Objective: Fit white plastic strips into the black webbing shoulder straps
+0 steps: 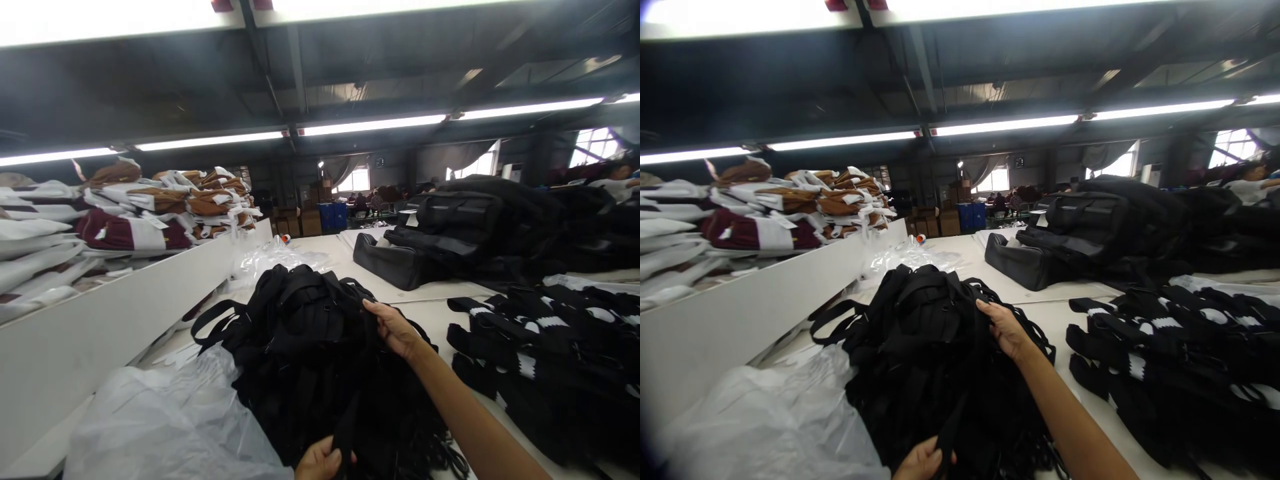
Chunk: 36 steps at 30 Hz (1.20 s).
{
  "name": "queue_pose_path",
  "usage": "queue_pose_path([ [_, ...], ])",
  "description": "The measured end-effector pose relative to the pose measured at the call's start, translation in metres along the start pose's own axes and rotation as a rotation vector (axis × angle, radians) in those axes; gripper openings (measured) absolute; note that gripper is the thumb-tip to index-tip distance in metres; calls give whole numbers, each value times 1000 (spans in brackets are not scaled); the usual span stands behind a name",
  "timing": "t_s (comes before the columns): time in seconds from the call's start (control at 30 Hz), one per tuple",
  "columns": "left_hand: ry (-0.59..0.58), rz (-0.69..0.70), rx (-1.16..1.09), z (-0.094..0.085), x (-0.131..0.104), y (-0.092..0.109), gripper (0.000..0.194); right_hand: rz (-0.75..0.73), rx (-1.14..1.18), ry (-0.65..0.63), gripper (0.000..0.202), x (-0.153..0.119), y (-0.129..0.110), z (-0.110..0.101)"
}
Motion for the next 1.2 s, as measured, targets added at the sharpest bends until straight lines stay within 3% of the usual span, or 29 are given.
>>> queue_pose_path([
  [0.13,-69,9,-30,5,-4,-4,45,31,-210,56,47,-8,-13,-3],
  [0.27,-128,36,-51,16,-11,-2,49,71,-422,54,69,-23,-9,5],
  [0.33,-134,53,-52,20,-13,0,49,23,-562,103,70,-30,-8,10],
  [0.47,-115,77,-45,23,-14,2,47,-225,-1079,354,84,-35,-17,27],
  [0.6,-91,78,-34,22,-15,2,48,-146,-1349,346,91,-24,-17,47],
  [0.73,-80,76,-19,24,-17,4,48,-24,-1356,346,64,-18,-23,46],
  [0.83,-82,87,-13,28,-19,6,48,6,-1312,371,31,-24,-42,36],
  [0.93,-85,110,-17,30,-19,8,48,-13,-1208,346,19,-43,-65,38],
  [1.07,-79,136,-23,31,-18,10,53,-117,-1072,271,17,-85,-86,71],
  [1.2,-51,166,-8,32,-19,11,56,-317,-999,242,13,-143,-93,102],
])
Point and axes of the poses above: each hand's wrist, its own x-axis towards the middle knuckle, its own z-axis out of the palm, y = z × x, the point moved 3 cm from there along x, towards the middle knuckle, and after that the axes turned 9 degrees about -x, right-handed, at the moved point
